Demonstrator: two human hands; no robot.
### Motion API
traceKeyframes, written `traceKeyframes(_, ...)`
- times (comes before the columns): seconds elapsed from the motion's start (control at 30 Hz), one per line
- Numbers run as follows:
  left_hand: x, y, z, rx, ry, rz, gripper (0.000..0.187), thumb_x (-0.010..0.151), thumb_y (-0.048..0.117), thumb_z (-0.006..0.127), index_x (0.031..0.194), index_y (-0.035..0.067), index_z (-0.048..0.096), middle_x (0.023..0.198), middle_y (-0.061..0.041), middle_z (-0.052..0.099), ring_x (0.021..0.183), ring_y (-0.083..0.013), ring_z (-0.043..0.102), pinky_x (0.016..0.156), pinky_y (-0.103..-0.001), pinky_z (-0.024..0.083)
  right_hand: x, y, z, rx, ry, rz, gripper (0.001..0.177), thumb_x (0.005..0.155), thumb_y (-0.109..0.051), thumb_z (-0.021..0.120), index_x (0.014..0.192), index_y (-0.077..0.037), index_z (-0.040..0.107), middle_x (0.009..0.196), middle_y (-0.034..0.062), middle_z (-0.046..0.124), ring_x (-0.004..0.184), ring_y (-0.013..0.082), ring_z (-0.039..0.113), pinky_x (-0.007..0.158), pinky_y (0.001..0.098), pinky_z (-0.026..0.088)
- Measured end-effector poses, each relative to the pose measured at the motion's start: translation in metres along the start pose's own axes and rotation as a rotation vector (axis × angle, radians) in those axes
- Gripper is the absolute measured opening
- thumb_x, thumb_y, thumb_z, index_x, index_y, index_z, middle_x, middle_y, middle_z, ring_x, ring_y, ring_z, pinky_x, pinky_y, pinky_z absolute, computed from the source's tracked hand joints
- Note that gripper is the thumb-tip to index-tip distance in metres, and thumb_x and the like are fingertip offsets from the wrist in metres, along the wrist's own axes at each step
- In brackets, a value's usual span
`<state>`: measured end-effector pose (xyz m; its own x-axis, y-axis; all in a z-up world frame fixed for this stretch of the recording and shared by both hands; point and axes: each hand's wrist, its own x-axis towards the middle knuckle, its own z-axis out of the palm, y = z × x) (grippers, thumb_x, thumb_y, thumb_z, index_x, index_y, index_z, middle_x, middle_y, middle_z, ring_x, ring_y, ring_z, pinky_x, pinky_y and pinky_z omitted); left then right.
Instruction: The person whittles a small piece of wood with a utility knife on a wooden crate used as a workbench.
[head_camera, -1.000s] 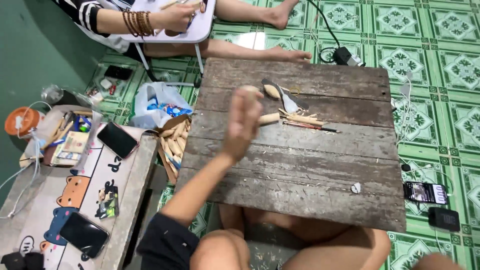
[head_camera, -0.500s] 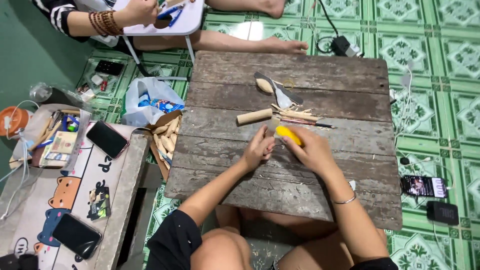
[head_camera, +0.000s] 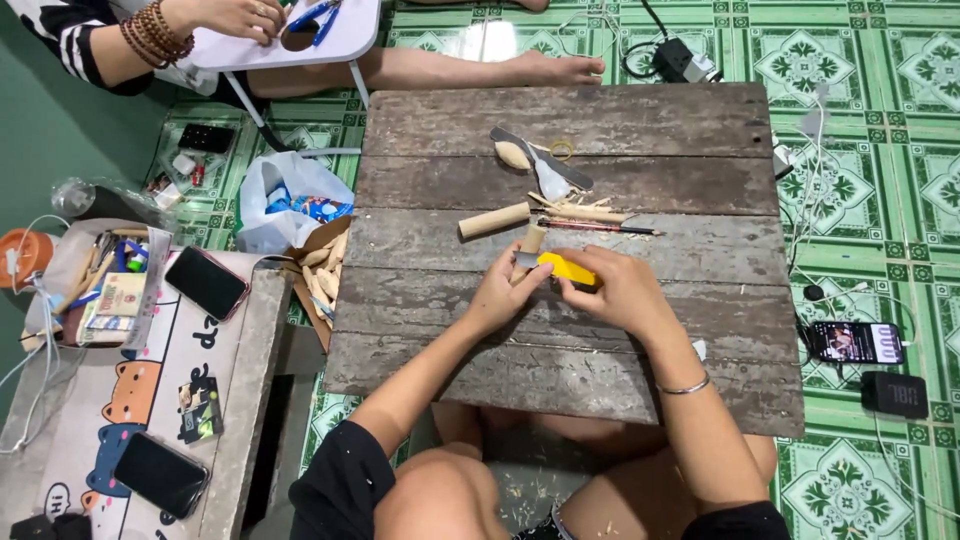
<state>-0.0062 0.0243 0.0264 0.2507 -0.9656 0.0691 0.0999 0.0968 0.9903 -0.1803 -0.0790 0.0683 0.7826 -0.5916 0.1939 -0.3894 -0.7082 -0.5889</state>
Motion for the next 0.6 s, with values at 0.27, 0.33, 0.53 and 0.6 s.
traceKeyframes(0.27,-0.001,0.009,0.004,0.027,0.086,-0.006,0.024,0.1,0.026,0.071,0.104,0.005,0.06,0.083,-0.001,0.063,0.082,-0.005,0.053,0.081,-0.025,0.051,-0.003,0.004,0.005,0.074,0.039,0.014,0.039,0.088,-0.028,0.074,0.123,-0.012,0.075,0.084,0.0143,0.075,0.069,0.0327,0.071,0.063,0.0371,0.056)
traceKeyframes(0.33,0.001,-0.004,0.0,0.035,0.076,0.0,0.022,0.099,0.024,0.072,0.103,0.007,0.059,0.084,-0.001,0.064,0.085,-0.0039,0.053,0.081,-0.023,0.05,-0.002,0.006,0.005,0.059,0.036,0.006,0.039,0.087,-0.028,0.075,0.122,-0.012,0.075,0.083,0.0147,0.074,0.069,0.0328,0.071,0.063,0.0379,0.056)
traceKeyframes(0.53,-0.005,0.006,0.001,0.041,0.024,-0.007,0.031,0.094,0.025,0.078,0.105,0.007,0.056,0.084,-0.002,0.063,0.084,-0.0071,0.055,0.082,-0.024,0.05,-0.003,0.006,0.001,0.033,0.028,-0.02,0.037,0.081,-0.03,0.079,0.113,-0.012,0.079,0.076,0.016,0.074,0.066,0.0354,0.071,0.059,0.0392,0.055)
traceKeyframes(0.6,-0.004,0.014,0.003,0.039,0.023,-0.013,0.029,0.094,0.024,0.077,0.104,0.007,0.056,0.084,-0.002,0.063,0.084,-0.0072,0.055,0.081,-0.025,0.05,-0.002,0.009,0.003,0.021,0.044,-0.025,0.038,0.08,-0.032,0.081,0.112,-0.012,0.079,0.075,0.0153,0.073,0.066,0.0353,0.071,0.058,0.0389,0.055)
